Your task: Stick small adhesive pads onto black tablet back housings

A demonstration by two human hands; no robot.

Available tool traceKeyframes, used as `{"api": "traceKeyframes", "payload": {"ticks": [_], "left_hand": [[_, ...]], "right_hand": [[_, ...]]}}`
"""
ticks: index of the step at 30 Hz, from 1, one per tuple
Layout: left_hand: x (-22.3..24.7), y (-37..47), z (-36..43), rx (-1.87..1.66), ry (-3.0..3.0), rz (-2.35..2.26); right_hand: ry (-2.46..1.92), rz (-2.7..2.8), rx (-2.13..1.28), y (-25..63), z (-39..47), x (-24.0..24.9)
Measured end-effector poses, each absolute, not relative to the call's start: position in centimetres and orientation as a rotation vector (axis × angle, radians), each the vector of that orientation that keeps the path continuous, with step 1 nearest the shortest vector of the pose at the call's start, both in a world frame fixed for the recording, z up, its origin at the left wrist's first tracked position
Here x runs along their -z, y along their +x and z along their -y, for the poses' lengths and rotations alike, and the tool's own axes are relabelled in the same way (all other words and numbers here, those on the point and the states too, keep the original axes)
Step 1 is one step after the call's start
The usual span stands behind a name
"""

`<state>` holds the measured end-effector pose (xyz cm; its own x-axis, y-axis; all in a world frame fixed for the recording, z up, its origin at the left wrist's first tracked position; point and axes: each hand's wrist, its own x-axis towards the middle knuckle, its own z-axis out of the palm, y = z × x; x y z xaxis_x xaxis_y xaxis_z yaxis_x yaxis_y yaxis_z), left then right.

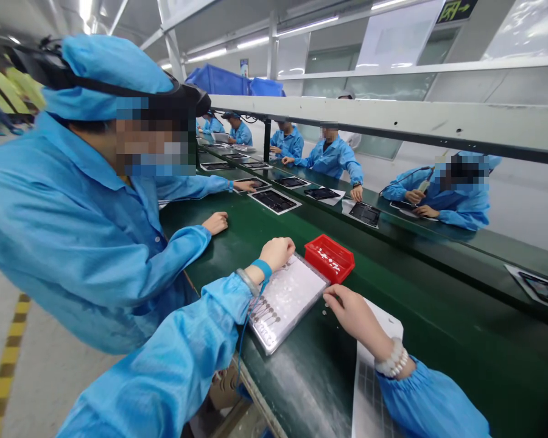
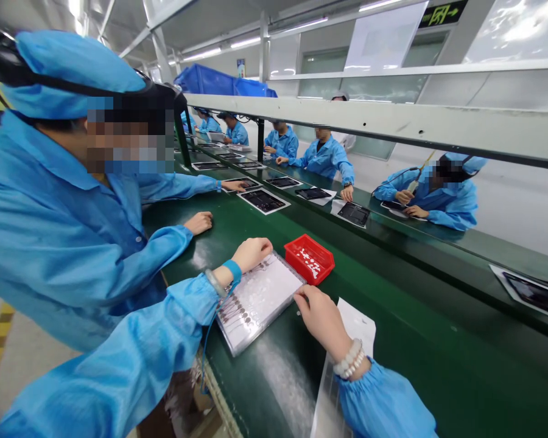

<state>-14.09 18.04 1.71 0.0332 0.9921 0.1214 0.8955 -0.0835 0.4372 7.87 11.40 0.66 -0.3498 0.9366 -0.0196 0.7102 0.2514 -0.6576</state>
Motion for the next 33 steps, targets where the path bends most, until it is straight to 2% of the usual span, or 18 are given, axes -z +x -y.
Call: {"api": "traceKeyframes", "payload": {"ticks": [6,11,19,26,33], "left_hand": [[-1.7,-12.7,-13.5,-0.834,2.034,-1.551],[-0.2,-12.1,-11.7,-1.035,2.066,-1.439],[1.1,-13.1,-11.0,-1.142,2.412,-1.52],[2.0,-13.3,-10.4,-0.913,2.869,-1.46],[1.8,-13.0,-10.2,-0.786,3.027,-1.453]], "right_hand": [[-1.251,1.718,-1.377,4.5,-11.5,-0.9],[-1.175,1.493,-1.582,2.6,-11.6,-0.9],[-1.25,1.447,-1.574,3.0,-12.3,-0.6],[-1.307,1.549,-1.521,3.4,-12.2,-0.3],[-1.332,1.654,-1.446,3.7,-12.1,-0.2]]}}
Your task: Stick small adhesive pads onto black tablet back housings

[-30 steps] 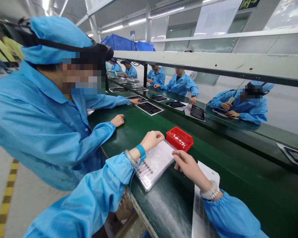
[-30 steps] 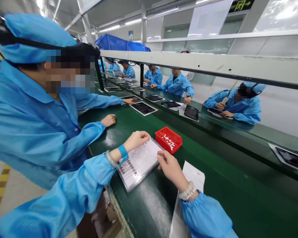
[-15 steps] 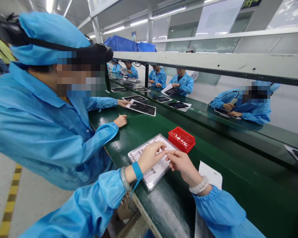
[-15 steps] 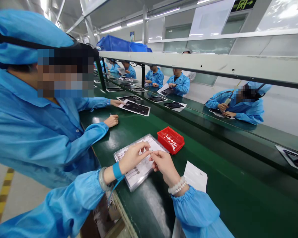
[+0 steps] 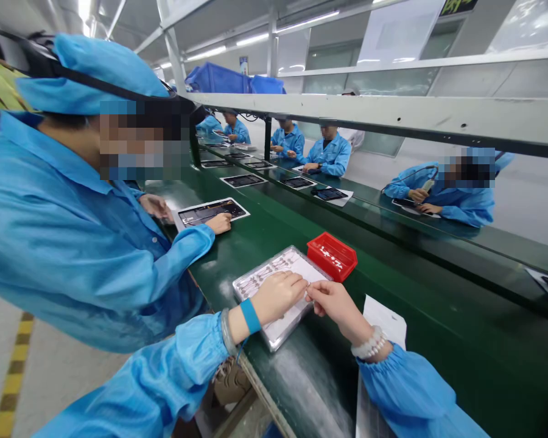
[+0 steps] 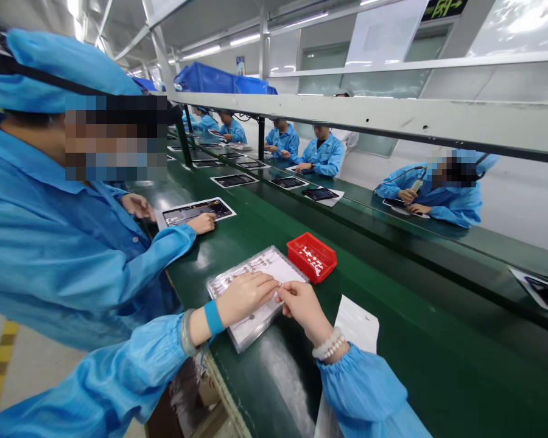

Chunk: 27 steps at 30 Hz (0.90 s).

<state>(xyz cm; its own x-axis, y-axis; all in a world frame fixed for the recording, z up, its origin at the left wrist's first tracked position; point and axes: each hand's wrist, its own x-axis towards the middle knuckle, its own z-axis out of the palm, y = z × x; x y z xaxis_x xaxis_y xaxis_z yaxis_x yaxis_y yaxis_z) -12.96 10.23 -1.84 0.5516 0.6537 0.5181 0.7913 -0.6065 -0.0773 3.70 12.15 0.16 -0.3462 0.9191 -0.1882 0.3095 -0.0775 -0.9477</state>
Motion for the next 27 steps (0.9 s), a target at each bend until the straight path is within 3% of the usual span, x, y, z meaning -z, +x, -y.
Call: {"api": "traceKeyframes", "payload": {"ticks": [10,18,27], "left_hand": [[1.0,-13.4,-10.6,0.607,-2.376,1.472],[1.2,-16.3,-11.4,0.428,-2.397,1.547],[0.3,-15.6,-12.0,0.363,-2.412,1.619]], "right_hand": [[-1.422,1.834,-1.293,4.8,-10.8,0.4],[-1.646,2.174,-0.95,9.3,-8.8,2.6],[-1.81,2.364,-0.706,6.9,-8.5,2.8]]}}
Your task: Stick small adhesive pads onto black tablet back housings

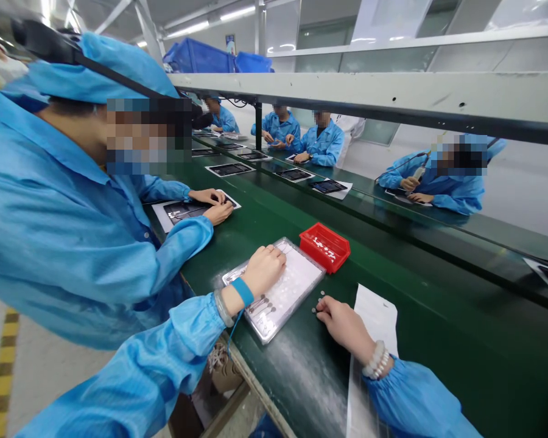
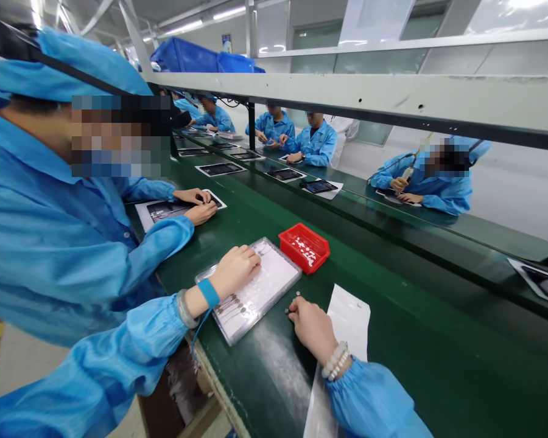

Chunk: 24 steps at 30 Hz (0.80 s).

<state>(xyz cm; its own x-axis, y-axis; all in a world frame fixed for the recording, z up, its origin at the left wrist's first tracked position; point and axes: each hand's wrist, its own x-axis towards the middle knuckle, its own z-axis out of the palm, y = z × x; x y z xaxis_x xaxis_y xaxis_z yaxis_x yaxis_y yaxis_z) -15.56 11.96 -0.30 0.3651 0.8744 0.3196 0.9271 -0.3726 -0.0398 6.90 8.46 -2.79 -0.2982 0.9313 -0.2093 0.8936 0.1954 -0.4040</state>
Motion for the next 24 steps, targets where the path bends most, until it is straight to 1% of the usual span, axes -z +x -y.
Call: {"api": "traceKeyframes", "payload": {"ticks": [9,13,18,22,24], "left_hand": [[-0.9,-17.8,-14.4,0.324,-2.355,1.883],[-1.4,-16.5,-16.1,0.317,-2.397,1.95],[-0.7,-14.2,-18.3,0.314,-2.445,2.08],[-0.7,-13.8,-19.3,0.403,-2.485,2.151],[-1.4,-14.0,-19.0,0.506,-2.507,2.134]], "right_hand": [[-1.779,2.489,-0.463,6.7,-8.2,2.6],[-1.757,2.499,-0.413,6.8,-8.1,1.9],[-1.704,2.429,-0.352,7.2,-7.6,0.7],[-1.621,2.288,-0.411,7.7,-7.5,0.2],[-1.567,2.157,-0.585,7.9,-7.6,0.0]]}}
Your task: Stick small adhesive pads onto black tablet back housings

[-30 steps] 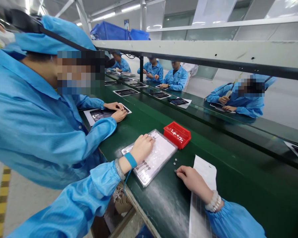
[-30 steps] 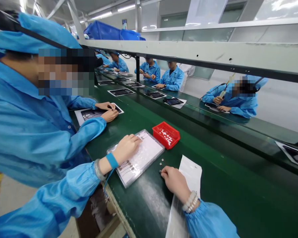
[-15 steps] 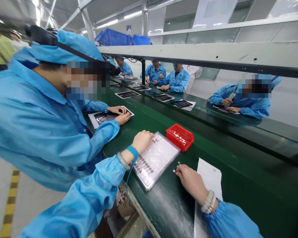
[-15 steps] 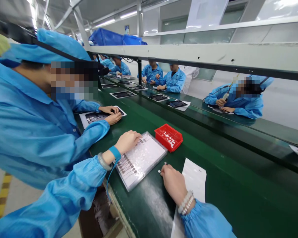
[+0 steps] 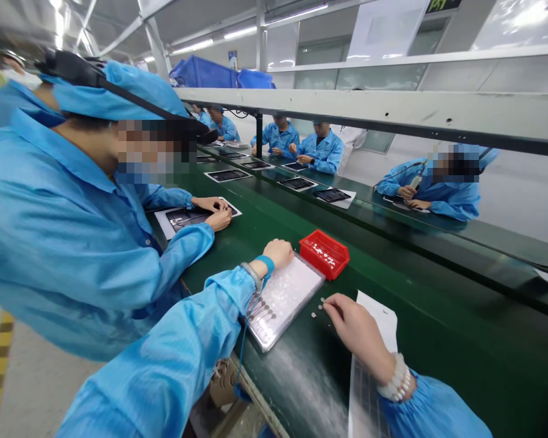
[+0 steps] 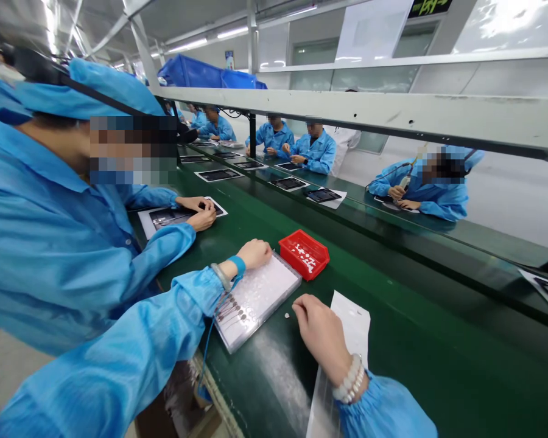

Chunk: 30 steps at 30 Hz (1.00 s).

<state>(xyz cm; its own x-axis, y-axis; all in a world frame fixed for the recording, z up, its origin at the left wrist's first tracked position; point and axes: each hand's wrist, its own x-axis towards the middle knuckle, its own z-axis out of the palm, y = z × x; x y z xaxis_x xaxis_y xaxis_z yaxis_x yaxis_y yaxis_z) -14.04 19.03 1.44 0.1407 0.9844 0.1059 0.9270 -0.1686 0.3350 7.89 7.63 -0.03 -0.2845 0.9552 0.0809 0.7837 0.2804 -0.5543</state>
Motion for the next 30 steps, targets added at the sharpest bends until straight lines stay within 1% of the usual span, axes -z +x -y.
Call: {"api": "traceKeyframes", "payload": {"ticks": [3,6,10,12,15,23,30], "left_hand": [[-2.9,-14.4,-17.1,-0.605,2.241,-1.762],[-3.8,-14.2,-14.0,-0.701,2.285,-1.536],[-3.4,-13.4,-10.0,-0.765,2.333,-1.282],[-2.8,-13.3,-8.8,-0.802,2.338,-1.207],[-1.6,-13.4,-7.9,-0.876,2.315,-1.174],[0.6,-13.9,-7.3,-1.02,2.276,-1.207],[0.7,-14.1,-7.7,-1.079,2.341,-1.256]], "right_hand": [[-1.48,1.895,-1.045,7.6,-8.0,-0.1],[-1.436,1.722,-1.38,6.9,-8.1,-0.3],[-1.298,1.241,-1.897,5.8,-8.1,-0.9],[-1.236,1.107,-2.028,5.5,-8.1,-1.0],[-1.175,1.167,-2.054,5.1,-8.2,-1.0],[-1.181,1.403,-1.914,4.4,-8.0,-0.9],[-1.195,1.564,-1.674,3.9,-8.2,-0.7]]}}
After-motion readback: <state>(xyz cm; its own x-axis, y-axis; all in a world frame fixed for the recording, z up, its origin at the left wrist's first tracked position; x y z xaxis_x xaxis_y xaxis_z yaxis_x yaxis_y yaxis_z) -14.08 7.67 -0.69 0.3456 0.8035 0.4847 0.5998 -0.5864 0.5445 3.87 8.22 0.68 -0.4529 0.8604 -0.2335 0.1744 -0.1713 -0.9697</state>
